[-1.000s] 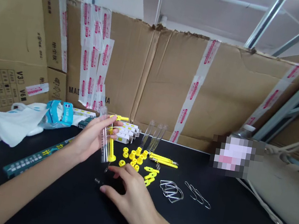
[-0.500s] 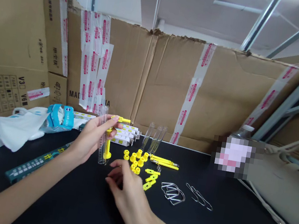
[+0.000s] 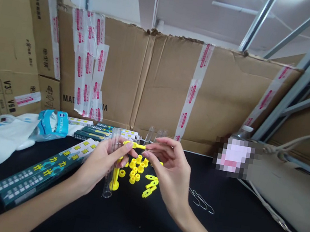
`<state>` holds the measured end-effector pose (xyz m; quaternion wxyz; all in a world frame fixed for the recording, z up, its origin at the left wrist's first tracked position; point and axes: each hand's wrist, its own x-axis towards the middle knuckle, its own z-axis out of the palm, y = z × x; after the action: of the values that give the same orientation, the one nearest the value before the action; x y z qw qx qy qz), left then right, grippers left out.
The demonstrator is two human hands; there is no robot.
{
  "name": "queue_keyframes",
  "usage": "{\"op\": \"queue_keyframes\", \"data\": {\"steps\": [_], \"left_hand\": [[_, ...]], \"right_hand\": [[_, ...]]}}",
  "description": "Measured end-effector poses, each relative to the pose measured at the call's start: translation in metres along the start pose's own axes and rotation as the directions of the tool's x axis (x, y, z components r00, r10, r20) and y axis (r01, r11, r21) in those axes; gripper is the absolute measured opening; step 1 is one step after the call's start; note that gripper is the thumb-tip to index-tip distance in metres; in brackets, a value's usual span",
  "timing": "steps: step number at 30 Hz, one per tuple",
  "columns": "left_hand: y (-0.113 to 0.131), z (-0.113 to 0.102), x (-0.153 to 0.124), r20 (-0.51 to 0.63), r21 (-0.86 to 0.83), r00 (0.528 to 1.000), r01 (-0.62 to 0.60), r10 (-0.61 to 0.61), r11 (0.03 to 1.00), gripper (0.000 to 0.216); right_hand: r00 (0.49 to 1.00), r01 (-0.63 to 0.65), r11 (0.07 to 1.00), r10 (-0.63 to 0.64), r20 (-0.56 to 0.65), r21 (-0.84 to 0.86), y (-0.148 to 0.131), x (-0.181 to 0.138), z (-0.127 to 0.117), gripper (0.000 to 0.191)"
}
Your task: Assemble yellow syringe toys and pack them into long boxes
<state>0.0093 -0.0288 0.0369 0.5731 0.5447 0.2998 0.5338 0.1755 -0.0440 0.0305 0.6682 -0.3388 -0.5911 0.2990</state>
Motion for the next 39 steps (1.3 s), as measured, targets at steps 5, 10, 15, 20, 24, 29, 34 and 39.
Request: {"op": "queue_keyframes", "data": {"steps": [5, 10, 15, 20, 24, 29, 34, 39], "left_hand": [[-0.002, 0.003, -0.002, 0.038, -0.022, 0.998, 0.045, -0.044, 0.999, 0.027], [-0.004, 0.007, -0.004, 0.064, -0.041, 0.994, 0.086, -0.083, 0.995, 0.031], [-0.007, 0.015, -0.006, 0.140, -0.014, 0.982, 0.127, -0.124, 0.992, 0.030], [-0.004, 0.025, -0.005, 0.134, -0.052, 0.981, 0.148, -0.140, 0.988, 0.026], [0.003, 0.033, 0.000, 0.139, -0.045, 0.981, 0.140, -0.132, 0.989, 0.027], [0.001, 0.038, 0.008, 0.166, 0.018, 0.974, 0.152, -0.153, 0.988, 0.032], [-0.008, 0.036, 0.010, 0.172, -0.013, 0.974, 0.155, -0.150, 0.988, 0.031], [-0.007, 0.036, 0.010, 0.112, -0.152, 0.990, 0.101, -0.084, 0.983, 0.029]], "right_hand": [[1.000, 0.003, 1.000, -0.003, 0.007, 0.018, -0.005, 0.004, -0.003, 0.030], [1.000, -0.008, 0.999, 0.009, -0.003, 0.054, -0.009, 0.003, -0.008, 0.032], [0.999, -0.033, 0.997, 0.034, -0.014, 0.071, -0.014, 0.003, -0.014, 0.032], [0.998, -0.049, 0.998, 0.047, 0.035, 0.043, -0.021, 0.009, -0.021, 0.030], [0.995, -0.062, 0.998, 0.059, 0.079, 0.033, -0.025, 0.016, -0.026, 0.028], [0.963, -0.193, 0.974, 0.165, 0.212, 0.117, -0.021, 0.028, -0.034, 0.039], [0.919, -0.304, 0.936, 0.239, 0.314, 0.178, -0.002, 0.030, -0.036, 0.040], [0.907, -0.345, 0.909, 0.260, 0.331, 0.231, 0.013, 0.012, -0.029, 0.046]]}}
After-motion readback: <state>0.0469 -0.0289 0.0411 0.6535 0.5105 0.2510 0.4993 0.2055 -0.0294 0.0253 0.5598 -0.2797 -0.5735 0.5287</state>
